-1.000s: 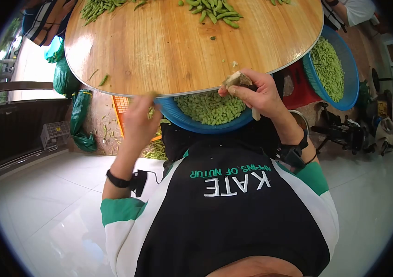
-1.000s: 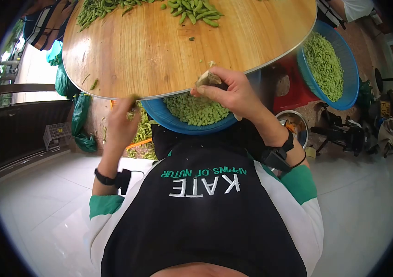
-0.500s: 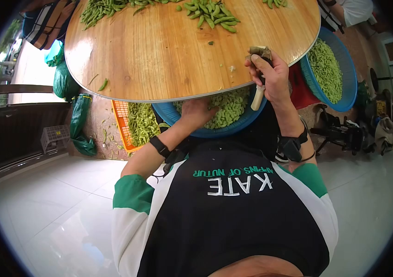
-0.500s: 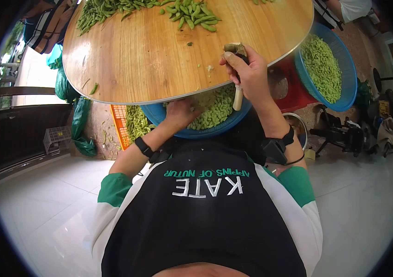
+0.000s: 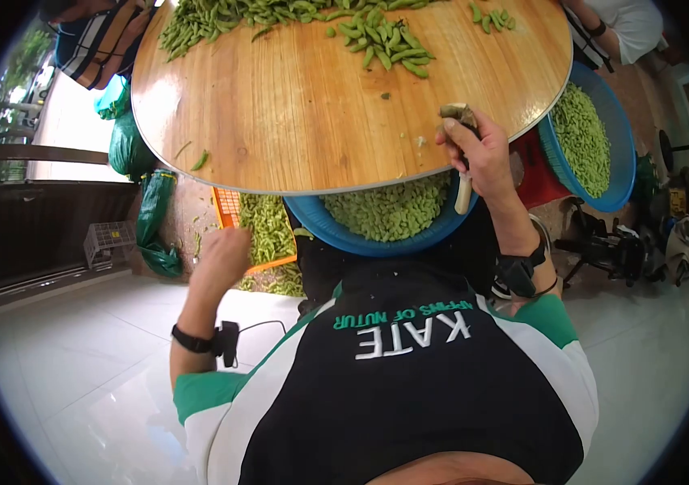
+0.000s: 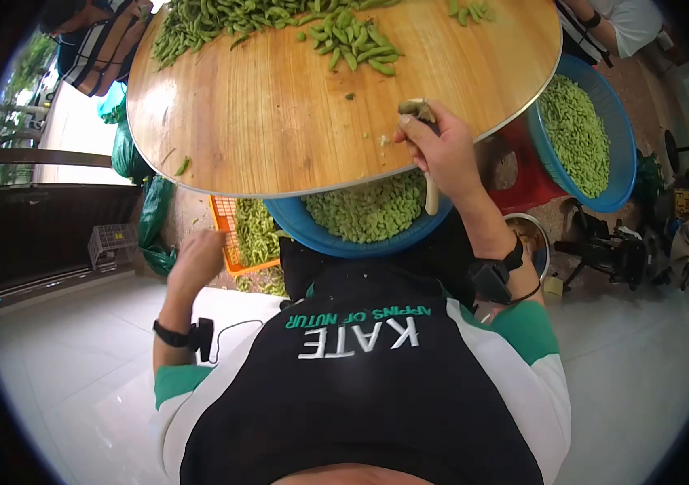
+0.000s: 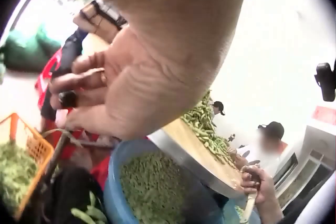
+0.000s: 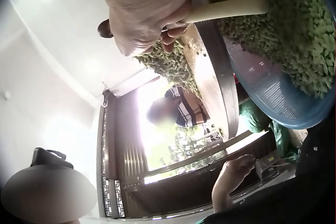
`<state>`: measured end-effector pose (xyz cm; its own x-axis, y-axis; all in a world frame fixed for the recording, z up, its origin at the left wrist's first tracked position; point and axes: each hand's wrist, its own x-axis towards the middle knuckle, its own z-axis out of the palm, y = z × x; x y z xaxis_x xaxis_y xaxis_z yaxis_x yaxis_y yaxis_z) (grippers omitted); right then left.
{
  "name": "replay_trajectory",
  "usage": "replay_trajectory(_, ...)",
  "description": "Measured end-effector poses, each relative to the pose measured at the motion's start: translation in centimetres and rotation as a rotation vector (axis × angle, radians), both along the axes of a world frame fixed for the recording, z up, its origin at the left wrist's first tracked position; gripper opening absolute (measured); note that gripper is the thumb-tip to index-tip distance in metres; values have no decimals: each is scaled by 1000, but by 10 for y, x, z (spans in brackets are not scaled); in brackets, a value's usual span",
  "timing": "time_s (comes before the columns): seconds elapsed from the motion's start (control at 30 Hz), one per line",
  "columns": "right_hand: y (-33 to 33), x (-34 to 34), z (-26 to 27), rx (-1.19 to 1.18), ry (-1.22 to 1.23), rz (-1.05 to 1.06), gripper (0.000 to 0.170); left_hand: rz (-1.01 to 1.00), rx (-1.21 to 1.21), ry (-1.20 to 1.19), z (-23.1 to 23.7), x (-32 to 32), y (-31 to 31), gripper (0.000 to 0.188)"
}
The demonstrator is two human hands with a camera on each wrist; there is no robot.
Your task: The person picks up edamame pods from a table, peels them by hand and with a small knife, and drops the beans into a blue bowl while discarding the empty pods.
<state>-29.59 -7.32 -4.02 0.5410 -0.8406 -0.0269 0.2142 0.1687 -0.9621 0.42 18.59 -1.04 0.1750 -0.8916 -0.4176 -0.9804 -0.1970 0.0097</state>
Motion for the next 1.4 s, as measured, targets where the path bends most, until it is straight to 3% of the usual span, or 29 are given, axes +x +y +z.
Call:
replay_trajectory(0.07, 1, 1, 1, 23, 26, 26, 20, 92, 40, -240, 11, 21, 11, 7)
replay_trajectory(0.2, 0, 1, 0, 22, -29, 40, 26, -125, -220, 275, 72, -12, -69, 12)
replay_trajectory(0.27, -1, -1, -1, 24, -35, 53, 23, -178, -456, 485, 60, -16, -123, 13)
replay_trajectory(0.33, -1, -1, -1, 44, -16, 55, 22, -208, -744, 436, 45, -21, -183, 15)
replay_trajectory(0.5, 2, -1, -2, -34, 26, 21, 26, -241, -993, 237, -12, -2, -298, 18)
replay_trajectory(0.57, 3, -2, -1, -45, 21, 7, 28, -219, -953, 252, -28, 4, -314, 18)
replay_trajectory(0.73, 4, -1, -1, -47, 29, 10, 37, -176, -794, 333, -21, -6, -293, 25)
replay_trajectory(0.8, 1, -3, 0, -10, 10, 48, 39, -251, -935, 268, -18, -17, -267, 24)
replay_trajectory(0.87, 2, -2, 2, 31, -6, 89, 42, -81, -841, 508, -7, -30, -243, 19)
replay_trajectory(0.9, 5, 3, 6, 108, -76, 149, 43, -84, -839, 508, -5, -37, -233, 19)
replay_trajectory(0.97, 11, 12, 9, 210, -176, 248, 42, 151, -737, 1140, -5, -55, -214, 13)
replay_trajectory(1.0, 13, 17, 10, 218, -176, 243, 42, 153, -728, 1142, 0, -64, -203, 13)
replay_trajectory(1.07, 17, 23, 13, 283, -261, 309, 40, 334, -507, 1509, 11, -79, -187, 10)
replay_trajectory(1.1, 22, 25, 15, 323, -318, 335, 39, 314, -482, 1607, 8, -83, -183, 11)
replay_trajectory(1.4, 39, 18, 8, 382, -394, 419, 39, 354, -395, 1661, -1, -93, -165, 16)
